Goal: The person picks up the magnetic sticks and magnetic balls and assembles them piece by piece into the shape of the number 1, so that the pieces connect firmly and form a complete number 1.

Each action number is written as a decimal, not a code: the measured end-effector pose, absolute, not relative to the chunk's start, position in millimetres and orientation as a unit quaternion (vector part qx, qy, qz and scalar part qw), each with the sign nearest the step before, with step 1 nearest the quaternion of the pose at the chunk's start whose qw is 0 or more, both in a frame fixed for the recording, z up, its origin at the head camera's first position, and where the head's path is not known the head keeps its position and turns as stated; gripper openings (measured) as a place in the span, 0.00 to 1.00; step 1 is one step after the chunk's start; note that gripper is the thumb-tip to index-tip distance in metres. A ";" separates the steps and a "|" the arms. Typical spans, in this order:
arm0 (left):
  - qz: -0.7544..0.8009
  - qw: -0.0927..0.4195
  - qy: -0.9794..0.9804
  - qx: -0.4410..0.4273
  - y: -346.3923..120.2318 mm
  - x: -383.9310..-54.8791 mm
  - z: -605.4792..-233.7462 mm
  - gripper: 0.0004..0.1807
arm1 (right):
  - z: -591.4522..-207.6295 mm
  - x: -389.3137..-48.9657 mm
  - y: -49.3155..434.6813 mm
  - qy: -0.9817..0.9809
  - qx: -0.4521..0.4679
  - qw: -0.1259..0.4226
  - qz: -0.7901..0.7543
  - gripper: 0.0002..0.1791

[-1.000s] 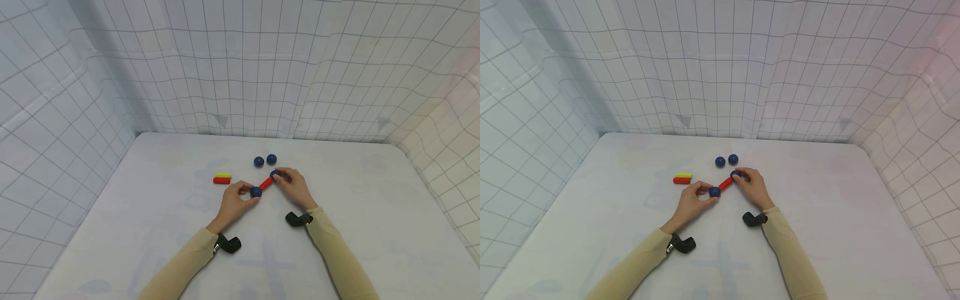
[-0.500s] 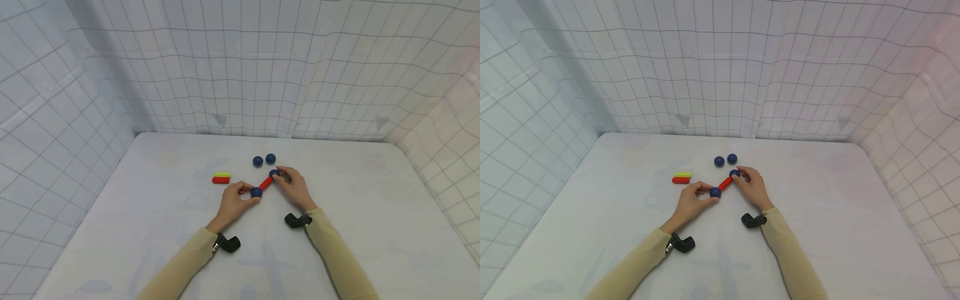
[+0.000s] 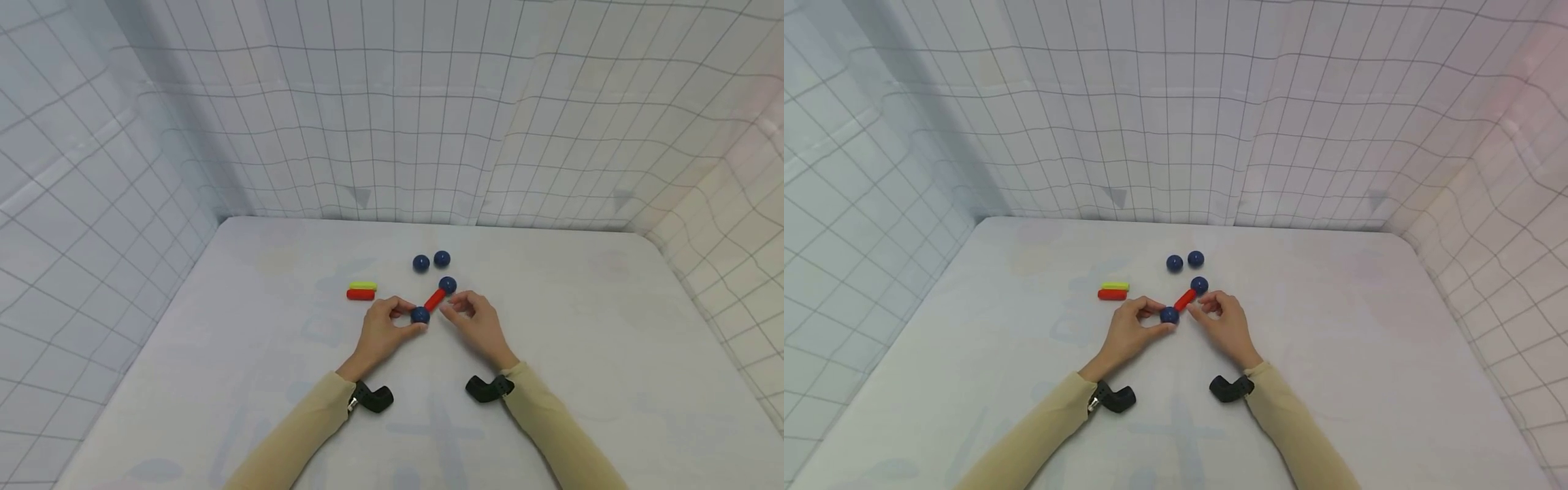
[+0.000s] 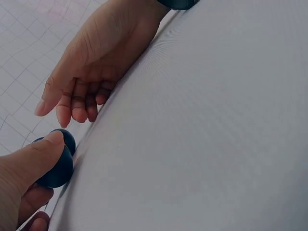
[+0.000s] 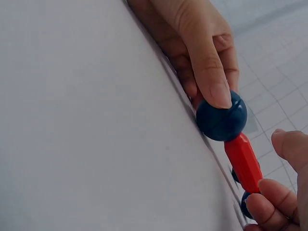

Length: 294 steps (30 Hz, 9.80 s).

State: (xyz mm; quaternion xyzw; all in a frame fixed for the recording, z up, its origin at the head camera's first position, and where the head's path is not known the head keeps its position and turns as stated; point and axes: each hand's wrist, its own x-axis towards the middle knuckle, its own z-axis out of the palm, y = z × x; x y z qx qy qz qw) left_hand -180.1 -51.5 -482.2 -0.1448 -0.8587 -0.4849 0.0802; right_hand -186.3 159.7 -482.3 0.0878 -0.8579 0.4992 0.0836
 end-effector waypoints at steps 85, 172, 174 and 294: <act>-0.425 0.124 -0.880 -0.171 -31.7 -163.6 -478.5 0.18 | -483.9 -182.4 164.1 -0.883 0.164 0.136 0.418 0.09; -0.345 0.190 -0.904 -0.166 -122.1 -201.6 -476.4 0.11 | -487.4 -188.7 174.3 -0.876 0.179 0.133 0.427 0.08; -0.346 0.184 -0.905 -0.163 -121.5 -201.1 -476.0 0.12 | -487.2 -188.6 174.7 -0.877 0.175 0.131 0.427 0.08; -0.538 -0.029 -0.839 -0.077 -2.1 -182.1 -470.8 0.14 | -484.6 -212.2 185.6 -0.891 0.129 0.108 0.423 0.12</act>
